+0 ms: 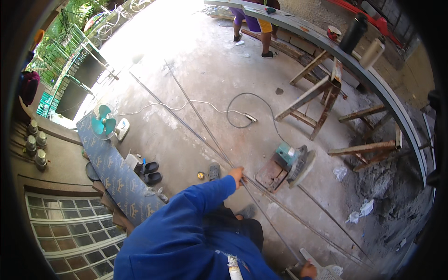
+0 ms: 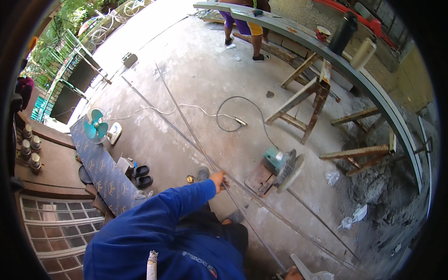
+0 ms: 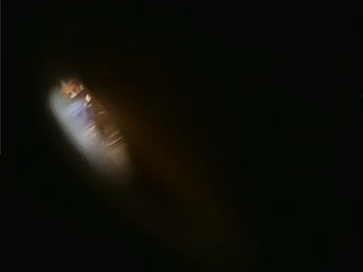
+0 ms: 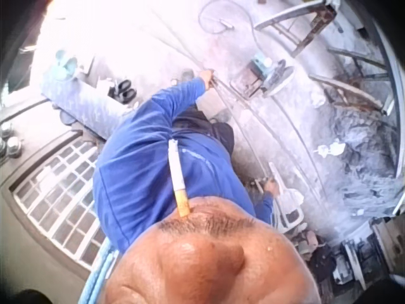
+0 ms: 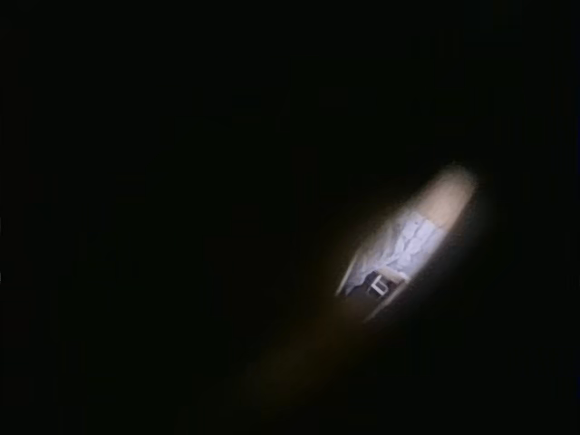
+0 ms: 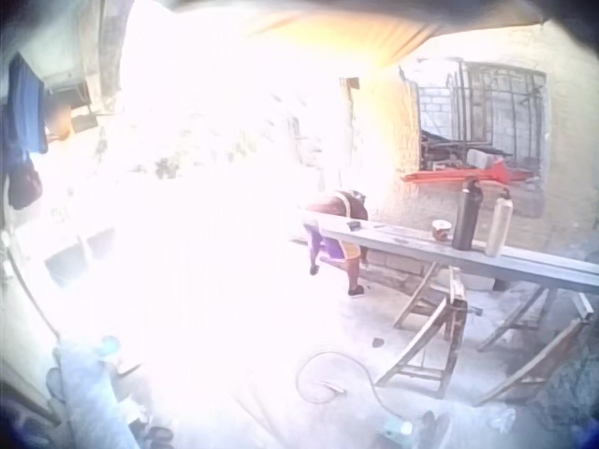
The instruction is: The person measures a metal rod with a tape measure, positions it on a chop saw, and cuts it. They repeat the measuring and cutting process on additional rods.
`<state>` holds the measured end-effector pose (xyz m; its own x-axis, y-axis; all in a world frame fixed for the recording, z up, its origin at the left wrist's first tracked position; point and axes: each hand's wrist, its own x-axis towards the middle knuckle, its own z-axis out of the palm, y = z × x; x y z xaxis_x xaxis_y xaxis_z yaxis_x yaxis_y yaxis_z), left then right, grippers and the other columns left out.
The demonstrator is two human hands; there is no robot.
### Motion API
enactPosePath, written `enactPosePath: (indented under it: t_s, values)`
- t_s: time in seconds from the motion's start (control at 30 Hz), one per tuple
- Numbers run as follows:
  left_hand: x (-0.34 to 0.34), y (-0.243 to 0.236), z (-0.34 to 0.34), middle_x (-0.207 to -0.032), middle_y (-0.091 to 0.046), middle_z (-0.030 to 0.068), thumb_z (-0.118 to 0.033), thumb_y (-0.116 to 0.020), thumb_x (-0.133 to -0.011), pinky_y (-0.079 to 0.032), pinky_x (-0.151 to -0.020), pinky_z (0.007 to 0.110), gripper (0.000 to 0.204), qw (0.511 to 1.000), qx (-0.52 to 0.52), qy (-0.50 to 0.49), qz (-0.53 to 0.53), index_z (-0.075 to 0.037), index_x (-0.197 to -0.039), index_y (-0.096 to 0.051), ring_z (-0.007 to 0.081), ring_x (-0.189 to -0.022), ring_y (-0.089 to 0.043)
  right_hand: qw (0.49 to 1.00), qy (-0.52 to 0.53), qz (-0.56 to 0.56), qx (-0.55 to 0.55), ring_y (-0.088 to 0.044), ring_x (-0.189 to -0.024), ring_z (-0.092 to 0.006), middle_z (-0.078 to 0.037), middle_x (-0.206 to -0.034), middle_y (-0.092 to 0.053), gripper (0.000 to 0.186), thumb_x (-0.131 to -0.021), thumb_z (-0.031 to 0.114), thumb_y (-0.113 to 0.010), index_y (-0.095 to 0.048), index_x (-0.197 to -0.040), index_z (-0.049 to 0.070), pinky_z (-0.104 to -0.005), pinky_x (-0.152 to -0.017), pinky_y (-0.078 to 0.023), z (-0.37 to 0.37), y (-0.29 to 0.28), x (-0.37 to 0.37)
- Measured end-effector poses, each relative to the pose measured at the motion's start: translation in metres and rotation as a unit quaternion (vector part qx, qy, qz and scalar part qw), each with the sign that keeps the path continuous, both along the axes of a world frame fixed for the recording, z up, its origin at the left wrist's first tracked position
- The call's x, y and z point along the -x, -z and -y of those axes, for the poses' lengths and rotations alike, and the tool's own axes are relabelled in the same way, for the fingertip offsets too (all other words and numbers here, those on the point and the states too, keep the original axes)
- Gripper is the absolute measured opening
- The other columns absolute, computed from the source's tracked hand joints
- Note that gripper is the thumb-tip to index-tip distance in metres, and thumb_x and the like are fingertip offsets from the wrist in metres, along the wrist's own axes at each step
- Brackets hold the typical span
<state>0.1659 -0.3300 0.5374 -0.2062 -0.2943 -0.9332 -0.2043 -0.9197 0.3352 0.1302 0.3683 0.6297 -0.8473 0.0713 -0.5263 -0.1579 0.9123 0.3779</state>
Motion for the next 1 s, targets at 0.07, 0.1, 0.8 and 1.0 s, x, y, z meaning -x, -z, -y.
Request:
enactPosePath:
  t_s: [0.07, 0.1, 0.8, 1.0]
  values:
    - [-0.008, 0.038, 0.074, -0.085, -0.052, 0.0099, -0.03, -0.061, -0.097, -0.059, -0.062, 0.052, 0.028, 0.999, 0.014, -0.002, 0.039, -0.005, -0.107, -0.054, 0.0272, -0.066, -0.061, 0.999, 0.018, 0.029, 0.041, -0.067, -0.103, -0.0448, -0.024, -0.108, -0.071, 0.073, -0.099, 0.063, -0.032, -0.074, -0.106, 0.004, -0.0549, -0.091, -0.051, 0.09, 0.032, -0.019]
    - [-0.011, 0.053, 0.115, -0.083, -0.053, 0.0095, -0.03, -0.061, -0.097, -0.058, -0.062, 0.052, 0.028, 0.998, 0.021, -0.004, 0.052, -0.005, -0.107, -0.054, 0.027, -0.065, -0.06, 0.997, 0.029, 0.04, 0.06, -0.067, -0.101, -0.0446, -0.024, -0.105, -0.071, 0.07, -0.099, 0.062, -0.034, -0.074, -0.103, 0.004, -0.0546, -0.09, -0.051, 0.138, 0.043, -0.026]
    - [-0.196, 0.041, 0.211, -0.161, -0.027, 0.0257, -0.065, -0.075, -0.075, -0.035, -0.105, 0.073, 0.11, 0.648, 0.106, 0.714, 0.241, -0.01, -0.157, -0.029, 0.0531, -0.142, -0.033, 0.948, -0.047, 0.191, 0.251, -0.067, -0.108, -0.0416, -0.02, -0.112, -0.071, 0.058, -0.102, 0.058, -0.039, -0.068, -0.108, 0.008, -0.0514, -0.093, -0.052, 0.95, 0.313, 0.01]
    - [-0.182, 0.053, 0.226, -0.16, -0.031, 0.0219, -0.056, -0.084, -0.071, -0.036, -0.104, 0.074, 0.113, 0.689, 0.141, 0.664, 0.255, -0.009, -0.157, -0.028, 0.0509, -0.14, -0.036, 0.954, -0.078, 0.199, 0.208, -0.066, -0.112, -0.0387, -0.02, -0.116, -0.07, 0.053, -0.105, 0.053, -0.038, -0.066, -0.116, 0.009, -0.0529, -0.097, -0.049, 1.028, 0.442, 0.031]
